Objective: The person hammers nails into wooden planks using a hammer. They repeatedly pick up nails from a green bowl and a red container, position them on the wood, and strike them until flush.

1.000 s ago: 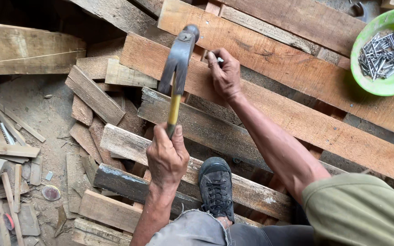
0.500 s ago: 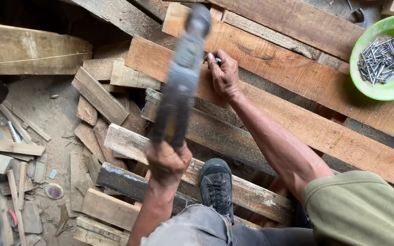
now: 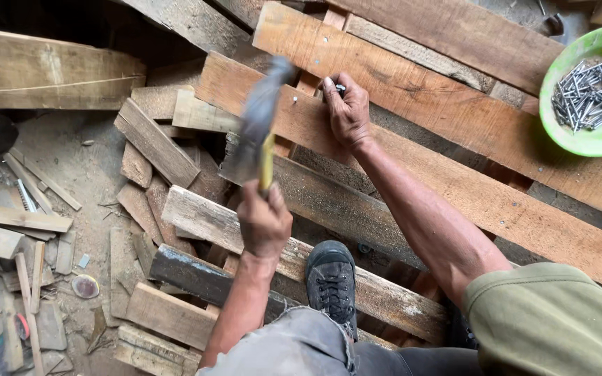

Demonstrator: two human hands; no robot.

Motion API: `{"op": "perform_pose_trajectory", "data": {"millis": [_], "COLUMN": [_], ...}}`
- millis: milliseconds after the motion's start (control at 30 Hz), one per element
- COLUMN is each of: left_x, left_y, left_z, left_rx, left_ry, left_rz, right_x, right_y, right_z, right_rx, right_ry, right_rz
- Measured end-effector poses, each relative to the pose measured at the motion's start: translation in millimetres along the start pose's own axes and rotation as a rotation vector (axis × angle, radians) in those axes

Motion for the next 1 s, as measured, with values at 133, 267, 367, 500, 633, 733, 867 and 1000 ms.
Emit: {"op": "perform_pose_trajectory", "data": {"millis": [133,267,367,500,633,733,867,1000], "left_x": [27,17,9,4,22,-4,-4,-55], "left_y": [2,-10,1,17,-2,25,17,52], "left_z": [3,27,4,-9,-8,-12,-4,-14], "left_rx": [-0.073,0.079,0.031,0.005,0.102,0.166,-0.051,-0.275], "left_ry": [0.541,0.067,0.354,0.572,0.377,0.581,0.477,0.33], "left_rz": [0.529,0.108,0.333,0.34,0.206,0.473,0.502,0.648], "right_x": [10,10,3,-1,7,-13,-16,-28], "right_y": [3,-22,-7,3,5,1,-1,-15], "right_z": [3,-8,3,-1,6,-2,-1,-17], "right_rx": [0.033,0.156,0.214,0.456,0.354,0.259,0.177,0.138], "right_ry": [-0.019,0.052,0.122,0.323,0.247,0.309,0.229,0.263], "right_rz": [-0.038,-0.103,-0.189,-0.258,-0.364,-0.398,-0.411,-0.396]}}
Point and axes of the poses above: each hand's wrist, its own x-axis towards the middle knuckle, its own z-axis out of the back of the hand, y = z × x, the point moved 6 cm from there along x, towards the middle knuckle, and after that the axes turned 12 degrees about -z, right-handed, at the moved point
